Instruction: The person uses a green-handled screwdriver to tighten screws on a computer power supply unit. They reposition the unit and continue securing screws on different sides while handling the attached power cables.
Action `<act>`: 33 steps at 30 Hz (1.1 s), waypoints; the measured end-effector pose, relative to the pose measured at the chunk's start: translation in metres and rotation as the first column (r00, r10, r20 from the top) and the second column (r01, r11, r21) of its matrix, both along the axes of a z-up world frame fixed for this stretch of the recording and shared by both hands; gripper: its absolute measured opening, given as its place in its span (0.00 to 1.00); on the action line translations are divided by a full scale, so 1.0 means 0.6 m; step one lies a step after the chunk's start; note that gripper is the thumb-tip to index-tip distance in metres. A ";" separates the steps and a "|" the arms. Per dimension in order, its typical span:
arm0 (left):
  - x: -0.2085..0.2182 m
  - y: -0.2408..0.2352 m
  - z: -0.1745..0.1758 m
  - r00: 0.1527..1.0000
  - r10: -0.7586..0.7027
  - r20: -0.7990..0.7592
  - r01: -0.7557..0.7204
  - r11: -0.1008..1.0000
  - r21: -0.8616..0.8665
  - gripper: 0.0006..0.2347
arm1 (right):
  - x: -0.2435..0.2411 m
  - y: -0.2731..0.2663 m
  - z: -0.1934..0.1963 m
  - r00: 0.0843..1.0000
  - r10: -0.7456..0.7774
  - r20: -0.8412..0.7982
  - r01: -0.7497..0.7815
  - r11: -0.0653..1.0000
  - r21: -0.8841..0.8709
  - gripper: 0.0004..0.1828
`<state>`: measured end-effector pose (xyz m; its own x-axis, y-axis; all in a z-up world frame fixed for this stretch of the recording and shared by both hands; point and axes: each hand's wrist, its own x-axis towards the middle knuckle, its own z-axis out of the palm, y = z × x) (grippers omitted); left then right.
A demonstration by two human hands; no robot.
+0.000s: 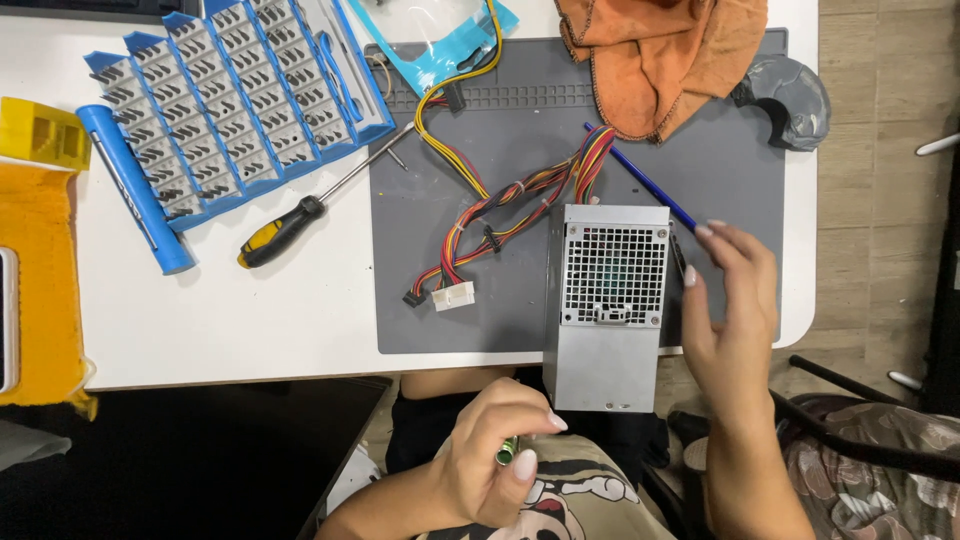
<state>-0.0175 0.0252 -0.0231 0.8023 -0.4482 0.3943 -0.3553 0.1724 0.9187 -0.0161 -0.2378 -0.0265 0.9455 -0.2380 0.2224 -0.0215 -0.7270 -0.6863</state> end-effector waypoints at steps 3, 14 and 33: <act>0.002 -0.015 0.017 0.996 -0.027 0.083 0.027 1.000 0.000 0.15 | -0.049 0.018 0.047 0.993 0.110 0.037 -0.110 0.994 -0.005 0.12; -0.029 -0.067 0.027 0.924 -0.124 0.361 0.045 0.974 0.220 0.13 | -0.186 0.023 0.004 0.779 0.613 -0.133 -0.583 0.786 0.205 0.27; 0.125 -0.088 -0.014 0.860 -0.188 0.475 -0.155 0.790 0.593 0.25 | -0.083 0.023 0.034 0.965 -0.151 0.215 0.064 0.928 0.366 0.10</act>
